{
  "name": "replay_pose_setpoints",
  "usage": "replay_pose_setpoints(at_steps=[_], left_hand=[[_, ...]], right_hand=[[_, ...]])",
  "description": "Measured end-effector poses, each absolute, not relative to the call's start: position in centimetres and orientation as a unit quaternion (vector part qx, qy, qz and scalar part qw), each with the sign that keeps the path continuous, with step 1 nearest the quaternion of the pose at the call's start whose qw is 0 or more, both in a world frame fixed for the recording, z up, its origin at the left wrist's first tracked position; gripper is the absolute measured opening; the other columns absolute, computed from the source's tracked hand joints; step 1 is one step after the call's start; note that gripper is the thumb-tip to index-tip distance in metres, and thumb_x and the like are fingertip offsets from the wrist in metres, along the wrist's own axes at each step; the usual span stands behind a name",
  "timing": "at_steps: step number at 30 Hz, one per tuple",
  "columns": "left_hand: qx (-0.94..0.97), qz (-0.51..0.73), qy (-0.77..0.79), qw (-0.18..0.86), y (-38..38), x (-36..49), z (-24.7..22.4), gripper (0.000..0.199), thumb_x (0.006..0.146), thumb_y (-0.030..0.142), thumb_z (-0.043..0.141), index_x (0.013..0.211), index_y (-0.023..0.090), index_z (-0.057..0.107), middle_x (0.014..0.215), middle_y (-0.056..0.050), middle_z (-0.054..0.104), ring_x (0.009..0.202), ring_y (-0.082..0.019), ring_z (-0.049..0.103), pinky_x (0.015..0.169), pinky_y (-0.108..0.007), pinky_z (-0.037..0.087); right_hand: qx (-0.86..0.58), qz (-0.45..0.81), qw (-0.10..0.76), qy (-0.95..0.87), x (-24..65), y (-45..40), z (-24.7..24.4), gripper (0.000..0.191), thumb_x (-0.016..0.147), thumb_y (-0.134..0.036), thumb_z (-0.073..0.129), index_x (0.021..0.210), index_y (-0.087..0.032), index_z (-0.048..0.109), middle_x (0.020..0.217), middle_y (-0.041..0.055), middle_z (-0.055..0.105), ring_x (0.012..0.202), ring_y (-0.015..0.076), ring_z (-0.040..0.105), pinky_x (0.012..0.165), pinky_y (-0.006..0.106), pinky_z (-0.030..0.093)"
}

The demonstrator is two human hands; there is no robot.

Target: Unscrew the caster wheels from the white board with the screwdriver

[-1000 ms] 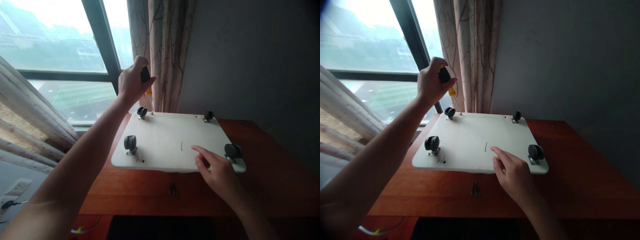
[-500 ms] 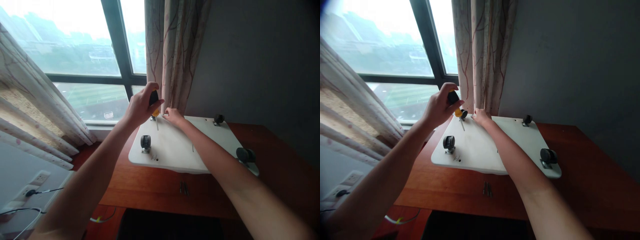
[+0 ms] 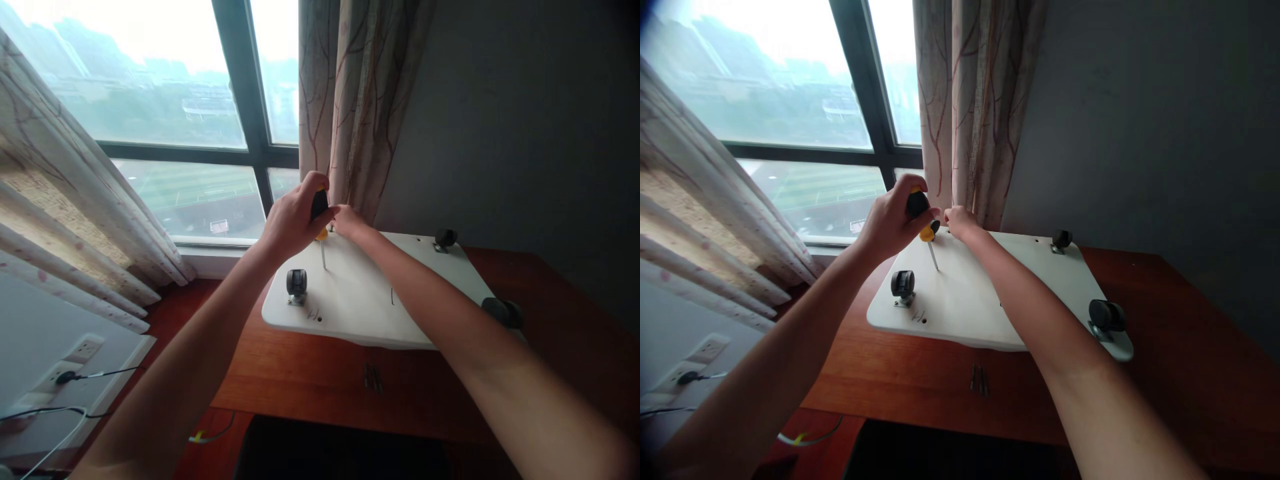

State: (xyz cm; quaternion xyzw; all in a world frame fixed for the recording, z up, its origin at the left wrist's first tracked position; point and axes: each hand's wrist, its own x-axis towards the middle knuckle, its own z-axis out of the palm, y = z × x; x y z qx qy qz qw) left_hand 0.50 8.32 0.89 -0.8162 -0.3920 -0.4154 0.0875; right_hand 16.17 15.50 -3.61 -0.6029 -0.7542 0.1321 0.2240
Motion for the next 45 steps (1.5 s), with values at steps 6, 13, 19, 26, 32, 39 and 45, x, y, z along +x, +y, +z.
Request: replay_pose_setpoints(at_steps=[6,13,19,26,32,39,45], left_hand=[[-0.812,-0.423,-0.395,0.078,8.5,0.8,0.8,0.031,0.088,0.03,0.061,0.117,0.021,0.053,0.096,-0.006,0.069,0.067,-0.018,0.061,0.058,-0.031,0.041],[-0.807,-0.434,-0.397,0.056,8.4,1.0,0.7,0.037,0.085,0.029,0.063,0.121,0.024,0.054,0.096,-0.006,0.069,0.07,-0.02,0.061,0.062,-0.034,0.044],[-0.795,-0.44,-0.414,0.056,8.0,1.2,0.7,0.036,0.085,0.029,0.062,0.12,0.026,0.055,0.093,-0.005,0.068,0.071,-0.02,0.06,0.063,-0.034,0.044],[-0.784,-0.45,-0.422,0.068,7.9,1.6,0.5,0.039,0.084,0.029,0.063,0.122,0.024,0.056,0.092,-0.005,0.067,0.072,-0.021,0.061,0.064,-0.034,0.044],[-0.78,-0.451,-0.428,0.07,7.5,1.5,0.5,0.039,0.085,0.031,0.064,0.122,0.024,0.056,0.092,-0.005,0.068,0.07,-0.02,0.062,0.064,-0.033,0.045],[-0.776,-0.453,-0.433,0.065,7.1,1.2,0.4,0.041,0.084,0.031,0.065,0.123,0.024,0.055,0.086,-0.003,0.068,0.07,-0.02,0.063,0.065,-0.032,0.047],[-0.773,-0.446,-0.444,0.074,6.8,1.1,0.6,0.04,0.084,0.033,0.066,0.122,0.023,0.054,0.088,-0.004,0.07,0.068,-0.02,0.063,0.064,-0.033,0.047]], right_hand=[[-0.559,0.138,0.242,-0.781,18.9,11.4,-0.7,0.039,0.098,-0.038,0.062,0.129,-0.016,0.06,0.13,0.0089,0.061,0.11,0.0239,0.064,0.093,0.045,0.055],[-0.49,0.179,0.303,-0.798,23.4,0.5,-1.4,0.016,0.094,-0.035,0.066,0.095,-0.02,0.073,0.092,0.0024,0.073,0.08,0.0154,0.067,0.074,0.029,0.053],[-0.491,0.243,0.369,-0.751,26.0,-10.0,-7.7,0.008,0.093,-0.03,0.066,0.088,-0.024,0.069,0.083,-0.0002,0.071,0.073,0.0144,0.065,0.067,0.026,0.052],[-0.556,0.189,0.342,-0.733,27.6,-14.3,-16.2,0.013,0.097,-0.028,0.057,0.092,-0.024,0.069,0.09,0.0039,0.073,0.082,0.0202,0.071,0.075,0.031,0.057],[-0.571,0.138,0.292,-0.755,27.2,-15.4,-18.2,0.019,0.099,-0.026,0.051,0.096,-0.024,0.07,0.092,0.0052,0.073,0.082,0.0224,0.072,0.076,0.036,0.059],[-0.567,0.149,0.309,-0.749,27.7,-16.0,-18.6,0.022,0.098,-0.027,0.052,0.108,-0.026,0.071,0.101,0.0063,0.075,0.088,0.0228,0.074,0.079,0.036,0.062],[-0.584,0.149,0.328,-0.727,28.2,-16.7,-19.1,0.026,0.099,-0.027,0.05,0.114,-0.025,0.071,0.102,0.0072,0.075,0.089,0.0235,0.074,0.082,0.038,0.062]])
